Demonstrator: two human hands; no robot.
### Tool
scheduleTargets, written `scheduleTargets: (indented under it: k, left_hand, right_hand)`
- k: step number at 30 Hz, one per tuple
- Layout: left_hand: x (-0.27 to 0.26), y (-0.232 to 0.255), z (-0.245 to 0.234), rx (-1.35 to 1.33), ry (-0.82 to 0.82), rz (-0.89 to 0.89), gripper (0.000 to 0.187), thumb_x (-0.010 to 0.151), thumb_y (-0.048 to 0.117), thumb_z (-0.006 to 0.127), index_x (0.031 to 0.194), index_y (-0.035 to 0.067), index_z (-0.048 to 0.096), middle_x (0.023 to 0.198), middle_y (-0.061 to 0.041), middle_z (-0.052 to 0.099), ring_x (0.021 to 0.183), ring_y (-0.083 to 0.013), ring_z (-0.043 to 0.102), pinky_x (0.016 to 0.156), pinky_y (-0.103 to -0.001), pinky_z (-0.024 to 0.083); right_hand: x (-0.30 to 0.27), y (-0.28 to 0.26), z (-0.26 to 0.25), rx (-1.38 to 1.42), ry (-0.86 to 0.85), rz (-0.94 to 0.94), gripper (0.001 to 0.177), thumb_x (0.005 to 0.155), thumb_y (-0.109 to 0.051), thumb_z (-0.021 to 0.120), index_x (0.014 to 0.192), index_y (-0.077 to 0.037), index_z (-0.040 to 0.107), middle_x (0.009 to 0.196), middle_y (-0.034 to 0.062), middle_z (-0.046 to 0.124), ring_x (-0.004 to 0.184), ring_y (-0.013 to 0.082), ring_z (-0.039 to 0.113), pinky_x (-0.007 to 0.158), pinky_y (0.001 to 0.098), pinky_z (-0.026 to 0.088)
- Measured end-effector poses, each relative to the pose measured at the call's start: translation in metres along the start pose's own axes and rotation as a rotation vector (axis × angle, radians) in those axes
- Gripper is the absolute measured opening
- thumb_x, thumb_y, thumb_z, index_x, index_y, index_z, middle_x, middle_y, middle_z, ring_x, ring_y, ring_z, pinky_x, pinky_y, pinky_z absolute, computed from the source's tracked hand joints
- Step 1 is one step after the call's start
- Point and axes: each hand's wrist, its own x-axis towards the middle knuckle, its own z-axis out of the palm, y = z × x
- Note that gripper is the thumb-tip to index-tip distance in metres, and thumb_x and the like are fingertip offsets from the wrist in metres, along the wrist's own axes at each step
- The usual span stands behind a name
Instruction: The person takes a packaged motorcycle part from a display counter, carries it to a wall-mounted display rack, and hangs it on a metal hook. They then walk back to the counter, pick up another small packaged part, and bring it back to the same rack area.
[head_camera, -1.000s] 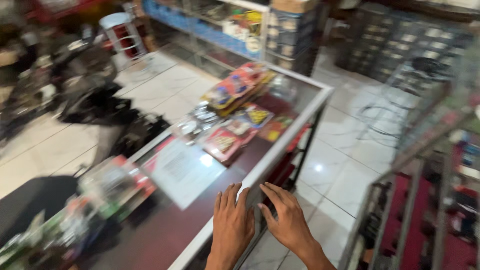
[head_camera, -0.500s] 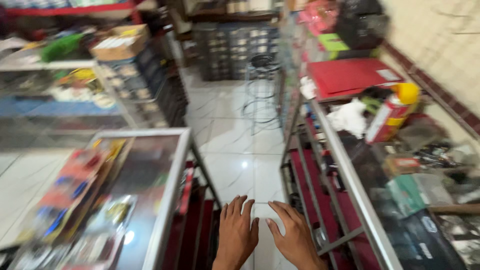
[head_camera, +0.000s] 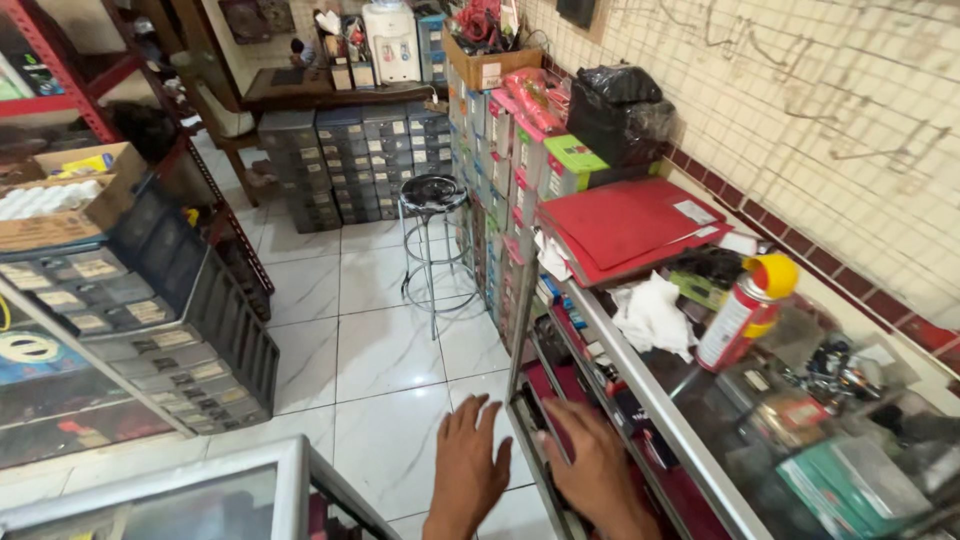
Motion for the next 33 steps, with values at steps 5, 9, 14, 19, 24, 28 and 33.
scheduleTargets:
  k: [5, 9, 14, 19, 24, 28, 33]
  left_hand:
    - [0.054, -0.051, -0.009, -0.017, -0.001, -0.079, 0.049, 0.083, 0.012, 0.073, 0.128, 0.005, 0.058, 0.135, -0.018, 0.057, 0.128, -0.0389, 0.05, 0.107, -0.053, 0.037]
    - [0.095, -0.076, -0.006, -0.044, -0.023, -0.036, 0.048, 0.083, 0.011, 0.074, 0.128, 0.004, 0.058, 0.135, -0.019, 0.057, 0.131, -0.0401, 0.048, 0.107, -0.053, 0.036]
    - [0.148, -0.106, 0.007, -0.056, -0.049, -0.011, 0.048, 0.083, 0.01, 0.073, 0.128, 0.004, 0.058, 0.136, -0.018, 0.057, 0.132, -0.0398, 0.047, 0.107, -0.053, 0.036]
    - [0.219, -0.134, 0.023, -0.052, -0.021, 0.126, 0.047, 0.084, 0.01, 0.073, 0.128, 0.003, 0.058, 0.137, -0.018, 0.056, 0.132, -0.0393, 0.047, 0.107, -0.054, 0.036]
    - [0.319, -0.147, 0.033, -0.031, -0.016, 0.215, 0.049, 0.082, 0.009, 0.074, 0.128, 0.002, 0.058, 0.136, -0.02, 0.056, 0.132, -0.0407, 0.046, 0.108, -0.056, 0.033]
    - [0.393, -0.151, 0.045, -0.03, 0.01, 0.277, 0.049, 0.083, 0.009, 0.073, 0.128, 0.003, 0.058, 0.136, -0.019, 0.056, 0.132, -0.0403, 0.048, 0.108, -0.054, 0.035]
    - [0.456, -0.155, 0.068, -0.08, 0.026, 0.317, 0.047, 0.083, 0.01, 0.073, 0.127, 0.003, 0.058, 0.136, -0.018, 0.057, 0.13, -0.0387, 0.05, 0.107, -0.052, 0.037]
  right_hand:
    - [0.064, 0.006, 0.02, -0.062, 0.006, 0.066, 0.043, 0.084, -0.016, 0.074, 0.125, -0.002, 0.067, 0.124, 0.0172, 0.069, 0.113, 0.0356, 0.066, 0.098, 0.0425, 0.05]
    - [0.104, 0.015, 0.04, -0.057, -0.01, 0.137, 0.042, 0.086, -0.016, 0.073, 0.125, -0.003, 0.068, 0.125, 0.0167, 0.069, 0.113, 0.0355, 0.066, 0.098, 0.0424, 0.05]
    - [0.154, 0.034, 0.074, -0.035, 0.052, 0.06, 0.042, 0.085, -0.015, 0.073, 0.124, -0.002, 0.068, 0.124, 0.0171, 0.07, 0.113, 0.0354, 0.067, 0.096, 0.0418, 0.051]
    - [0.229, 0.054, 0.107, 0.011, 0.092, 0.041, 0.042, 0.084, -0.014, 0.074, 0.124, -0.002, 0.067, 0.122, 0.0164, 0.071, 0.112, 0.0353, 0.067, 0.096, 0.0415, 0.052]
    - [0.325, 0.069, 0.118, -0.012, 0.135, 0.02, 0.043, 0.083, -0.014, 0.076, 0.124, -0.003, 0.068, 0.121, 0.0171, 0.07, 0.11, 0.0366, 0.066, 0.095, 0.0423, 0.052]
    - [0.39, 0.088, 0.116, -0.02, 0.226, -0.061, 0.046, 0.08, -0.011, 0.075, 0.125, -0.002, 0.067, 0.123, 0.018, 0.07, 0.112, 0.0376, 0.065, 0.096, 0.0441, 0.051]
    - [0.437, 0.112, 0.113, -0.039, 0.295, -0.043, 0.044, 0.082, -0.014, 0.077, 0.124, -0.003, 0.068, 0.121, 0.0167, 0.071, 0.111, 0.0368, 0.066, 0.095, 0.0439, 0.052]
